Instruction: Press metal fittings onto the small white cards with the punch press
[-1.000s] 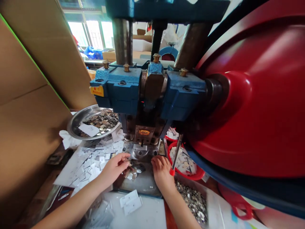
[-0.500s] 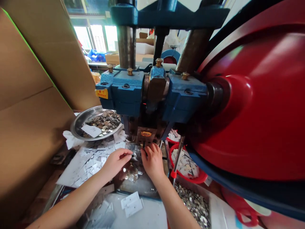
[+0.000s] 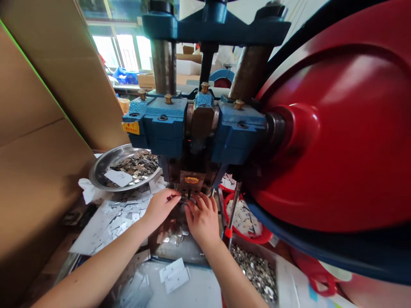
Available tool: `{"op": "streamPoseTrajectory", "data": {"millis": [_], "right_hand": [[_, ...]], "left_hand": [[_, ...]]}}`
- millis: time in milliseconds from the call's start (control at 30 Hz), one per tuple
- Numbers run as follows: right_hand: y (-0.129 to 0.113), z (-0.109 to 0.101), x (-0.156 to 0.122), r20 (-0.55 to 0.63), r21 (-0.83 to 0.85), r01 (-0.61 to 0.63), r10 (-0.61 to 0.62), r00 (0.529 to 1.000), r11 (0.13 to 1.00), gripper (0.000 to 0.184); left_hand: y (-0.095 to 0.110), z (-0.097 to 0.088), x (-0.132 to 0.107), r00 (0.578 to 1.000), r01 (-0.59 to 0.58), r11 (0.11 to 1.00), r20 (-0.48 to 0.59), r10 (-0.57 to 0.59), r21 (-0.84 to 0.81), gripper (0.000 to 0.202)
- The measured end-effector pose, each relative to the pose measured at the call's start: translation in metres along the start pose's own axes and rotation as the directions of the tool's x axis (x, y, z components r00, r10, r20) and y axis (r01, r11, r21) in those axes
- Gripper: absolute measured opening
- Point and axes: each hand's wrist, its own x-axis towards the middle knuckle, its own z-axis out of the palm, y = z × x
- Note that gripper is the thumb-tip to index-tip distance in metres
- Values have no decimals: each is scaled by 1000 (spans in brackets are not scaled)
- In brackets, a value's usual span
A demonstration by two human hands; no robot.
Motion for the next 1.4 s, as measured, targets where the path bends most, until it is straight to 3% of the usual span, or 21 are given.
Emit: {"op": "streamPoseTrajectory", "data": {"millis": [167, 333, 567, 800, 1100, 1400], "right_hand": [[-2, -3, 4, -18, 89, -45, 47, 999, 995, 22], [-7, -7, 6, 43, -44, 13, -11, 999, 999, 17], [4, 4, -1, -25, 81, -55, 57, 998, 995, 26], [7, 1, -2, 13, -22, -8, 9, 1000, 1000, 21], [16, 9, -2, -79, 185, 10, 5, 997, 983, 22], [12, -4, -7, -21, -41, 102, -103, 994, 994, 20]], "left_hand": [[0, 5, 2, 1000, 0, 1000, -3, 0, -10, 14], [-2, 5, 3, 1000, 20, 1000, -21, -20, -13, 14], [-1, 1, 1, 999, 39, 998, -22, -40, -49, 14], [-1, 2, -1, 998, 54, 996, -16, -55, -68, 15], [-4, -2, -3, 996, 88, 992, -15, -89, -89, 15], [-5, -2, -8, 995, 92, 987, -17, -95, -131, 15]]}}
